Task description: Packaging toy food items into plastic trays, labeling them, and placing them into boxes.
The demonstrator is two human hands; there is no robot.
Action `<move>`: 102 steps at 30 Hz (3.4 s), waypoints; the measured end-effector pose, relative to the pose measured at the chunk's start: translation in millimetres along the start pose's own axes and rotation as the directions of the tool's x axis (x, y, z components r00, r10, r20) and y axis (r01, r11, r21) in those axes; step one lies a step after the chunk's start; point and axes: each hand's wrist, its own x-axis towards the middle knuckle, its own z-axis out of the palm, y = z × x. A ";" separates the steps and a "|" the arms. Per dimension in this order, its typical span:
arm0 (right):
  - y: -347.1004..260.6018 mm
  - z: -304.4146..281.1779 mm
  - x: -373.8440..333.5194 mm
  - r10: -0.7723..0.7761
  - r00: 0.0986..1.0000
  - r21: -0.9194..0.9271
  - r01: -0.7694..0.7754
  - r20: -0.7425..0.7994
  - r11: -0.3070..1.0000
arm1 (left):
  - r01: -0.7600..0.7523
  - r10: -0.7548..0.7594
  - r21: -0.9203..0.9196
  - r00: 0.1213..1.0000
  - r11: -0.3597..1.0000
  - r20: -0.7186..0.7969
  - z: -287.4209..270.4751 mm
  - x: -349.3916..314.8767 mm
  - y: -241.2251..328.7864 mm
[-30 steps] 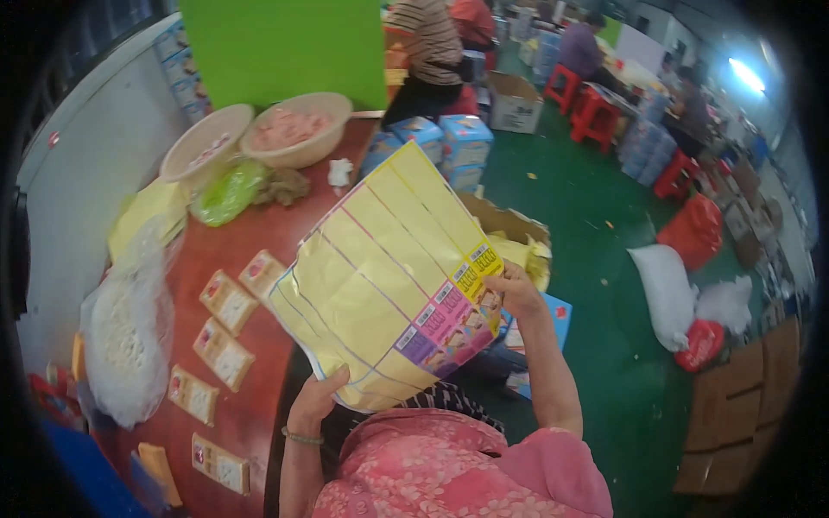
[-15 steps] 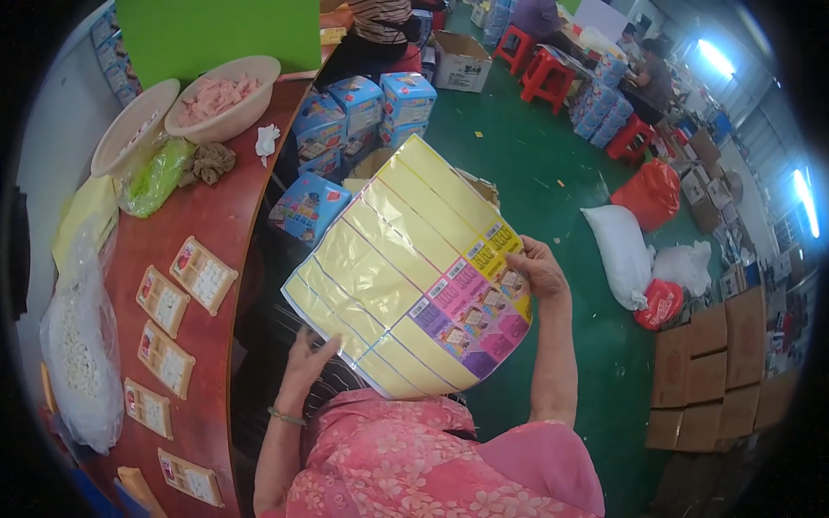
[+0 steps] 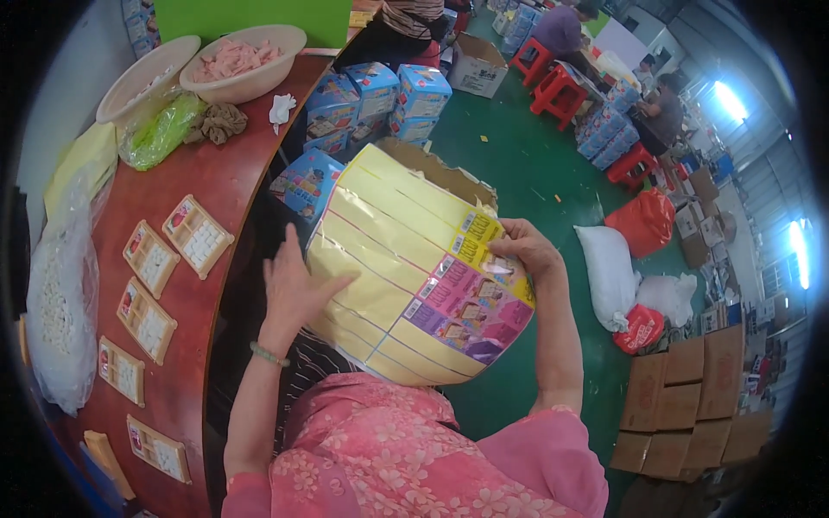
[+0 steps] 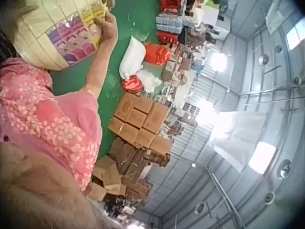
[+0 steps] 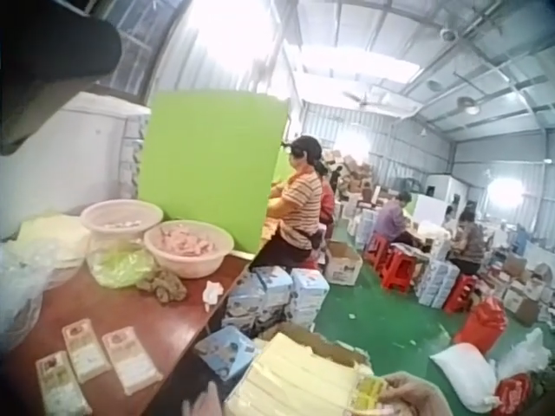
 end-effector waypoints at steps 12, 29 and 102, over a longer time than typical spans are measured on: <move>20.9 83.9 112.5 0.232 0.931 -0.459 -0.082 0.282 0.885 | 0.496 -0.253 -0.778 0.868 0.385 0.428 3.0 -89.9 -79.7; 178.2 384.1 169.2 0.044 0.357 -0.356 0.896 0.933 0.267 | 0.697 -0.929 -0.667 0.369 0.263 0.019 -17.0 -359.8 -138.8; 179.2 452.2 5.1 0.561 0.079 -0.421 0.748 0.824 0.513 | -0.037 -0.834 -0.836 -0.065 -0.547 0.548 -46.6 -365.8 -56.3</move>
